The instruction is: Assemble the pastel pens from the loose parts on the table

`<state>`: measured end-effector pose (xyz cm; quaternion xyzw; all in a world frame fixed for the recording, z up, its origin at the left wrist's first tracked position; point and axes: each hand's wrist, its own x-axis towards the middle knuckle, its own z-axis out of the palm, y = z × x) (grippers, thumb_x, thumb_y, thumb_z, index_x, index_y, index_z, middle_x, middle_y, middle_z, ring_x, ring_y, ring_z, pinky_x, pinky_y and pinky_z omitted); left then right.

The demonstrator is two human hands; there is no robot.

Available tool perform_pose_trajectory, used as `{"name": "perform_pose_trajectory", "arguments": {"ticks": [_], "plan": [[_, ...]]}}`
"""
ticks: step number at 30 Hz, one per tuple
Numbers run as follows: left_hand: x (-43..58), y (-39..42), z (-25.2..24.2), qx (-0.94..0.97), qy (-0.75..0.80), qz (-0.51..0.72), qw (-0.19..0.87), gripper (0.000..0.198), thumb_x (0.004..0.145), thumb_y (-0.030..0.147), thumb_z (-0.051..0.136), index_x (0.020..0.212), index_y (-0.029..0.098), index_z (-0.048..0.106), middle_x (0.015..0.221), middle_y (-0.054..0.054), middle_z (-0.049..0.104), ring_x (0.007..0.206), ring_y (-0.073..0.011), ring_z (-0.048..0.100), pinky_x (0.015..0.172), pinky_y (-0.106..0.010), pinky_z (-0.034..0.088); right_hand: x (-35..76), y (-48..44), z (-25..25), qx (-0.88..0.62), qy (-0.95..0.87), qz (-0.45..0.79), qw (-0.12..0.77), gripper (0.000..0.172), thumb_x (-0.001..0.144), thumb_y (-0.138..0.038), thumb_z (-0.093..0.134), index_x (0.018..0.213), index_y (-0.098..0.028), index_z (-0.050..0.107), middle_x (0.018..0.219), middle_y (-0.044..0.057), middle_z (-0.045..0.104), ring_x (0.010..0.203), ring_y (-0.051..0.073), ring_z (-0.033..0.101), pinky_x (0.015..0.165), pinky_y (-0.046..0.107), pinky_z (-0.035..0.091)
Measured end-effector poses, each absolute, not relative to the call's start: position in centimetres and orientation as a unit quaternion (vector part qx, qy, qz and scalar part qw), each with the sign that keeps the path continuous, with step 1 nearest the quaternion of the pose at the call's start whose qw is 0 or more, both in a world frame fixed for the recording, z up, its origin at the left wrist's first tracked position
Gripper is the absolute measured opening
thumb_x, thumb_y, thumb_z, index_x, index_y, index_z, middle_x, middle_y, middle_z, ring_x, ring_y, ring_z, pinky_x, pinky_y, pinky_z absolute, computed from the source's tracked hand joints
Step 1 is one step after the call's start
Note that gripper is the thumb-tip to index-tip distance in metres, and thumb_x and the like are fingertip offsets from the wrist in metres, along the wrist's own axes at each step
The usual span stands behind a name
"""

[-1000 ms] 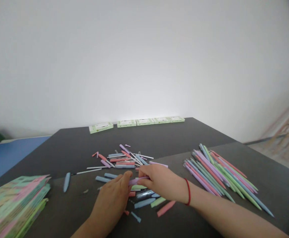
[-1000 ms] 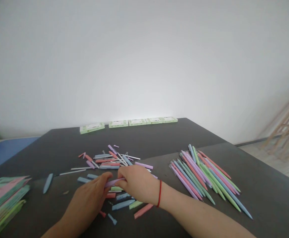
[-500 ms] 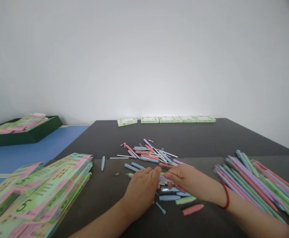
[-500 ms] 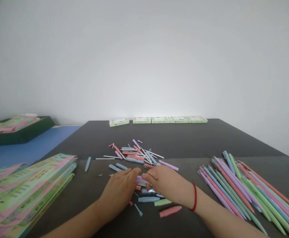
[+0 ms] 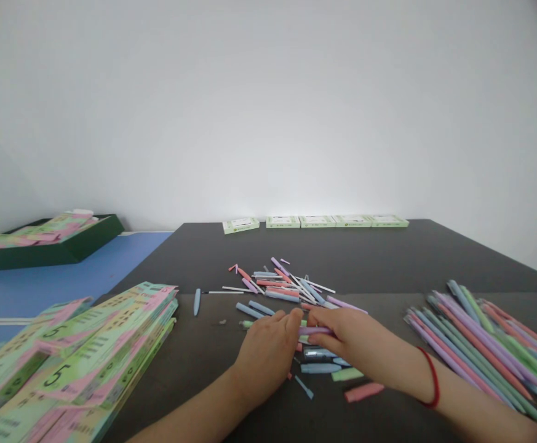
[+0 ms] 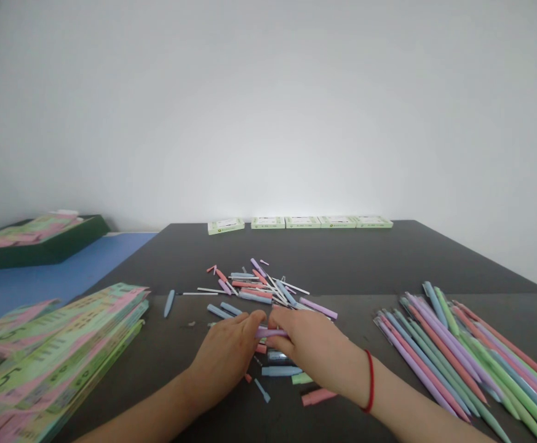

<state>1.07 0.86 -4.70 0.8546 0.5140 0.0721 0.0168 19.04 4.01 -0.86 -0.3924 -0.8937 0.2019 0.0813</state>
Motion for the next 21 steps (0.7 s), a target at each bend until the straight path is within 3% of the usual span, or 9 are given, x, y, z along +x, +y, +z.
{"name": "perform_pose_trajectory", "arguments": {"ticks": [2, 4, 7, 9, 14, 18, 21], "plan": [[1.1, 0.9, -5.0, 0.859, 0.507, 0.074, 0.011, 0.031, 0.082, 0.014, 0.058, 0.109, 0.018, 0.043, 0.088, -0.004, 0.065, 0.085, -0.0241, 0.061, 0.072, -0.034, 0.048, 18.9, 3.9, -1.1, -0.394, -0.902, 0.166, 0.065, 0.016, 0.091, -0.025, 0.048, 0.091, -0.018, 0.062, 0.095, 0.007, 0.069, 0.084, 0.02, 0.063, 0.072, 0.026, 0.042], [1.2, 0.9, -5.2, 0.862, 0.495, 0.111, -0.012, 0.032, 0.083, 0.015, 0.057, 0.111, 0.017, 0.044, 0.097, -0.007, 0.065, 0.092, -0.0251, 0.059, 0.082, -0.04, 0.046, 19.0, 4.1, -1.0, -0.397, -0.904, 0.154, 0.041, 0.023, 0.093, -0.027, 0.044, 0.081, -0.018, 0.062, 0.083, 0.007, 0.069, 0.074, 0.019, 0.064, 0.064, 0.025, 0.041], [1.4, 0.6, -5.5, 0.862, 0.449, 0.226, -0.062, 0.037, 0.085, 0.016, 0.051, 0.121, 0.016, 0.042, 0.125, -0.013, 0.056, 0.118, -0.0278, 0.047, 0.103, -0.05, 0.031, 20.0, 4.9, 0.1, -0.455, -0.872, 0.179, 0.021, 0.031, 0.096, -0.029, 0.039, 0.073, -0.019, 0.056, 0.06, 0.002, 0.064, 0.05, 0.014, 0.058, 0.051, 0.023, 0.037], [1.4, 0.4, -5.4, 0.876, 0.393, 0.274, -0.062, 0.038, 0.086, 0.016, 0.049, 0.124, 0.016, 0.041, 0.13, -0.014, 0.052, 0.124, -0.0266, 0.042, 0.107, -0.048, 0.028, 21.5, 5.6, 1.1, -0.511, -0.842, 0.172, 0.019, 0.032, 0.098, -0.028, 0.035, 0.073, -0.019, 0.053, 0.055, 0.0, 0.062, 0.045, 0.013, 0.057, 0.049, 0.022, 0.035], [1.6, -0.2, -5.0, 0.946, 0.237, 0.221, -0.025, 0.02, 0.088, 0.015, 0.043, 0.107, 0.017, 0.052, 0.101, -0.006, 0.065, 0.094, -0.0187, 0.056, 0.089, -0.036, 0.04, 26.6, 5.7, 0.5, -0.606, -0.794, -0.008, -0.038, 0.023, 0.095, -0.027, 0.039, 0.083, -0.017, 0.057, 0.065, 0.008, 0.068, 0.058, 0.022, 0.065, 0.049, 0.026, 0.034], [1.9, -0.5, -5.0, 0.972, 0.164, 0.158, -0.053, 0.011, 0.086, 0.019, 0.048, 0.094, 0.017, 0.054, 0.084, -0.002, 0.063, 0.079, -0.0167, 0.055, 0.075, -0.033, 0.04, 30.5, 3.6, -3.0, -0.615, -0.778, -0.106, -0.078, 0.023, 0.091, -0.02, 0.042, 0.085, -0.013, 0.063, 0.073, 0.016, 0.071, 0.068, 0.03, 0.069, 0.052, 0.031, 0.04], [2.0, -0.7, -5.0, 0.978, 0.139, 0.142, -0.07, 0.008, 0.085, 0.021, 0.049, 0.091, 0.017, 0.054, 0.08, -0.002, 0.062, 0.074, -0.0163, 0.054, 0.068, -0.032, 0.038, 32.2, 1.8, -4.5, -0.641, -0.754, -0.112, -0.095, 0.024, 0.09, -0.017, 0.043, 0.08, -0.013, 0.065, 0.071, 0.018, 0.071, 0.067, 0.033, 0.07, 0.052, 0.035, 0.044]]}}
